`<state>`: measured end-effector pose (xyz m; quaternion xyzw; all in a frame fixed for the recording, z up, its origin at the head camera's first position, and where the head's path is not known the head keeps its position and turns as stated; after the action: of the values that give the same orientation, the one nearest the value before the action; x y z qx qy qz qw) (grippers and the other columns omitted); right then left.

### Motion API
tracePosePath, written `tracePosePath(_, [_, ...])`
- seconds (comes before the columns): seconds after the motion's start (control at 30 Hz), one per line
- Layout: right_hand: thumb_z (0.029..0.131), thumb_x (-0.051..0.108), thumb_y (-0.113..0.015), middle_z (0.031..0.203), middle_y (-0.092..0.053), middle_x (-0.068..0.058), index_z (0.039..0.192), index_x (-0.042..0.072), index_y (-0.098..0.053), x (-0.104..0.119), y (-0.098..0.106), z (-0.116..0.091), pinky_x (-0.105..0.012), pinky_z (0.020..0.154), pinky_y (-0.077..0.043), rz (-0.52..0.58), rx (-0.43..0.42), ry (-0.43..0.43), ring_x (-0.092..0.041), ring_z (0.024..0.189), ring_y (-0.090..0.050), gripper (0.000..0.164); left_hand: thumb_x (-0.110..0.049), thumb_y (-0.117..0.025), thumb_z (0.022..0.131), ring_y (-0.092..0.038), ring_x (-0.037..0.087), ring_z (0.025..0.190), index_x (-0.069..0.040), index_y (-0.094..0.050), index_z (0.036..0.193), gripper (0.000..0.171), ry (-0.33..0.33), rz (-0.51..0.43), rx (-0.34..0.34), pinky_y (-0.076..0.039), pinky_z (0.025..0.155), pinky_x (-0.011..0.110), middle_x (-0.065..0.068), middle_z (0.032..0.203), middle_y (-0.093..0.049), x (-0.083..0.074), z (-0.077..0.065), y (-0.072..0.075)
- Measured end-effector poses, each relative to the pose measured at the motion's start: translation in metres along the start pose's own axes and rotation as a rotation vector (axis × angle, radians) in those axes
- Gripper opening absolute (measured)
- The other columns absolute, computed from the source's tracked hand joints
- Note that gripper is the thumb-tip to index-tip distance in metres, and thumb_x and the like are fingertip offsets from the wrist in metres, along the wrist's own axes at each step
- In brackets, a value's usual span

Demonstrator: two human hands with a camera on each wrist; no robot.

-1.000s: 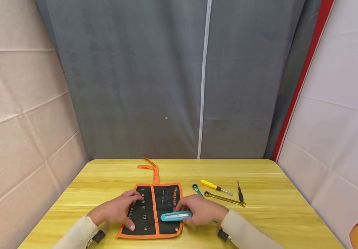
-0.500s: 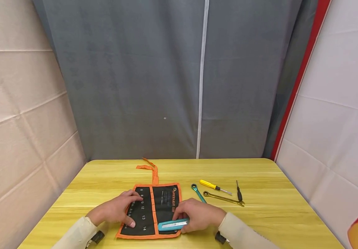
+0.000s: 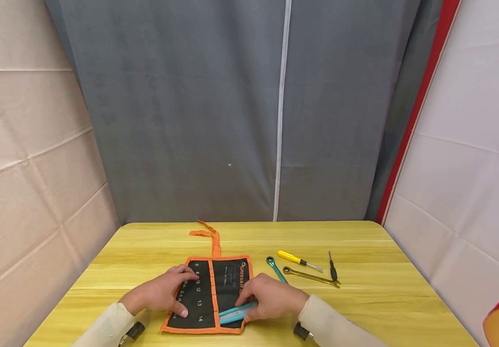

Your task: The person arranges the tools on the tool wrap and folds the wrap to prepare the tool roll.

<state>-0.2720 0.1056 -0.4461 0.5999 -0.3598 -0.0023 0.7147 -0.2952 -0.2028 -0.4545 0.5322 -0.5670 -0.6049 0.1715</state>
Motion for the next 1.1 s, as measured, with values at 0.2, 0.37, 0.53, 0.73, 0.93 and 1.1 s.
tracePosePath(0.2, [0.095,0.030,-0.081,0.111,-0.077,0.011,0.120,0.019,-0.082,0.003,0.000,0.005,-0.015,0.076,-0.052,0.017,-0.010,0.017,0.005,0.088,-0.064,0.027,-0.040,-0.097,0.073,-0.048,0.027,0.134,-0.016,-0.063,0.143,0.081,-0.008,-0.006,0.005,-0.046,0.114,0.056,-0.004,0.141,-0.052,-0.001,-0.001,0.002])
tracePosePath(0.37, [0.094,0.028,-0.082,0.106,-0.076,0.014,0.116,0.020,-0.082,0.004,-0.003,0.011,-0.015,0.075,-0.053,0.006,-0.018,0.005,0.007,0.083,-0.063,0.024,-0.039,-0.097,0.073,-0.048,0.026,0.134,-0.016,-0.063,0.143,0.081,-0.004,0.001,0.002,-0.046,0.114,0.056,-0.004,0.141,-0.052,-0.001,-0.001,0.002])
tracePosePath(0.53, [0.091,0.023,-0.083,0.099,-0.074,0.015,0.111,0.019,-0.083,0.008,-0.008,0.020,-0.015,0.069,-0.054,0.074,-0.011,-0.041,0.007,0.078,-0.062,0.020,-0.038,-0.098,0.072,-0.049,0.026,0.132,-0.015,-0.064,0.142,0.081,0.001,0.002,0.001,-0.047,0.113,0.056,-0.004,0.139,-0.053,-0.002,0.000,0.002])
tracePosePath(0.73, [0.091,0.029,-0.085,0.095,-0.070,0.020,0.108,0.023,-0.081,0.015,-0.016,0.032,-0.015,0.071,-0.053,0.057,0.014,-0.096,0.006,0.078,-0.062,0.018,-0.038,-0.098,0.071,-0.049,0.026,0.131,-0.015,-0.064,0.142,0.081,0.005,0.001,-0.007,-0.047,0.114,0.056,-0.003,0.139,-0.053,-0.002,0.000,0.002])
tracePosePath(0.93, [0.091,0.033,-0.086,0.098,-0.069,0.022,0.110,0.025,-0.079,0.012,-0.017,0.031,-0.015,0.074,-0.053,0.048,0.016,-0.099,0.007,0.081,-0.061,0.022,-0.038,-0.099,0.071,-0.049,0.027,0.132,-0.016,-0.064,0.142,0.082,0.001,-0.003,-0.012,-0.046,0.114,0.056,-0.003,0.140,-0.054,-0.003,0.000,0.002])
tracePosePath(1.1, [0.088,0.034,-0.088,0.103,-0.069,0.022,0.114,0.027,-0.078,0.005,-0.013,0.019,-0.016,0.076,-0.054,0.091,0.025,-0.123,0.006,0.085,-0.061,0.029,-0.037,-0.097,0.074,-0.051,0.029,0.133,-0.019,-0.064,0.142,0.078,0.000,-0.011,-0.003,-0.047,0.113,0.058,-0.001,0.141,-0.055,-0.004,-0.002,0.002])
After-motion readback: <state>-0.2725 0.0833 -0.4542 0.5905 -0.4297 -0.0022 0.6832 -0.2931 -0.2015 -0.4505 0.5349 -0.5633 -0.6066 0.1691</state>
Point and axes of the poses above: each hand's wrist, its own z-axis towards the middle knuckle, its own y-axis out of the back of the hand, x = y × z, the point moved 3 cm from there along z, towards the middle knuckle
